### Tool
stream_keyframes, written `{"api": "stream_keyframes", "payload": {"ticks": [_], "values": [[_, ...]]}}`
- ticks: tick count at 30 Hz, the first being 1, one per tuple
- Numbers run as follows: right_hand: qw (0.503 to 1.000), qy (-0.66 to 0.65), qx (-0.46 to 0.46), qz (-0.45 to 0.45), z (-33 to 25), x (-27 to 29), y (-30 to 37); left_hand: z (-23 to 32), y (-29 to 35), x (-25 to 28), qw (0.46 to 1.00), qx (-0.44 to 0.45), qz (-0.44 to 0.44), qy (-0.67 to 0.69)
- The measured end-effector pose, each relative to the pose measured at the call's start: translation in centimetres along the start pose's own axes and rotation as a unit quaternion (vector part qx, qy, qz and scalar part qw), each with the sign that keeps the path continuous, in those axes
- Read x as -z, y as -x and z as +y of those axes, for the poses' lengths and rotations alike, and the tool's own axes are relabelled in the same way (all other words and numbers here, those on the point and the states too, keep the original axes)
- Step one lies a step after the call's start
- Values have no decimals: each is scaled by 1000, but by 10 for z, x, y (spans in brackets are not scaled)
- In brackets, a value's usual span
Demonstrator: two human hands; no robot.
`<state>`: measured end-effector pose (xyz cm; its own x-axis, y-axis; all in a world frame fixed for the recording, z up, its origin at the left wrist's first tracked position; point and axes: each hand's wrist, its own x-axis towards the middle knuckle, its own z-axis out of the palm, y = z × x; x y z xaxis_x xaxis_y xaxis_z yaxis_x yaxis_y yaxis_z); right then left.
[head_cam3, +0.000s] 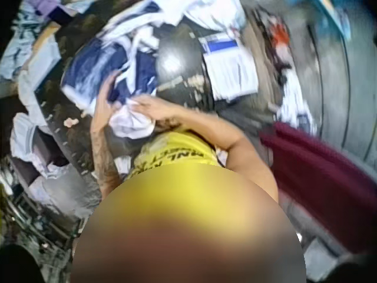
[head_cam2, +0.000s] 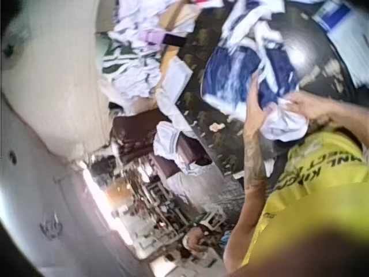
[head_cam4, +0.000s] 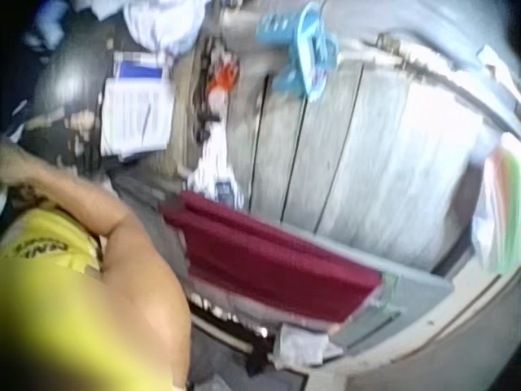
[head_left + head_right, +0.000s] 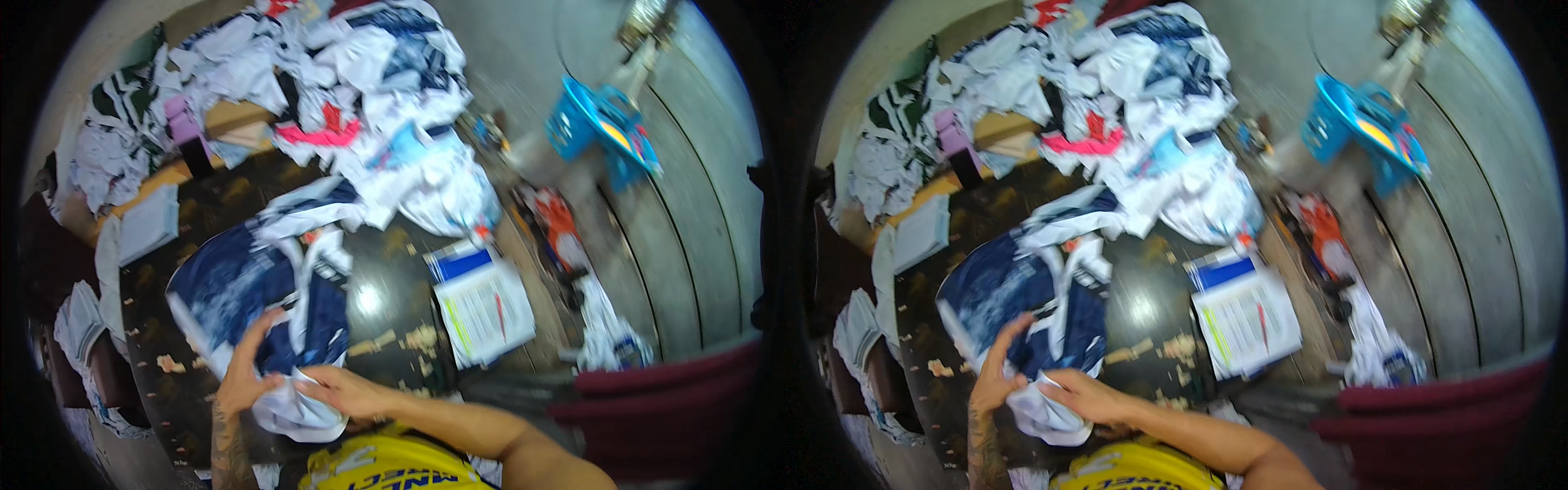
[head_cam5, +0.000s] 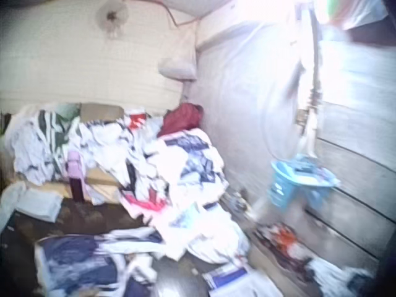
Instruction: The person cuts large white sheets of fabric using scissors, then places them on a table. They handle a blue jersey with the number 30, cut around its edges, and fold the cut pieces. The person repeats this process with another jersey numbered 31, cutting and folding the fabric pieces.
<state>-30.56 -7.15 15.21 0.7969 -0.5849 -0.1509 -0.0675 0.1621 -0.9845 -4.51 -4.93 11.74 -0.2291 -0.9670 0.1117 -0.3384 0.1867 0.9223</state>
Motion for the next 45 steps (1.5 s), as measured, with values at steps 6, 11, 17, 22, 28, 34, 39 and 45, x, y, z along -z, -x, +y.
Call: {"api": "stream_keyframes", "payload": {"ticks": [6,11,17,22,28,34,39,45], "values": [[936,301,172,66,-107,-81,36,66,163,71,962,136,140,-189],[747,629,179,123,-159,-129,6,95,272,222,907,148,267,-292],[662,658,218,286,-270,-61,-98,169,353,432,631,124,467,-606],[575,554,373,472,-352,-24,-102,219,496,454,490,33,665,-562],[712,584,319,223,-153,30,-34,84,549,119,622,201,553,-516],[767,602,101,196,4,114,12,10,544,-166,764,595,66,-243],[788,609,-90,-1,60,79,51,-26,487,-125,853,376,273,-237],[780,619,-68,67,184,-7,60,-125,388,73,736,411,359,-401]]}}
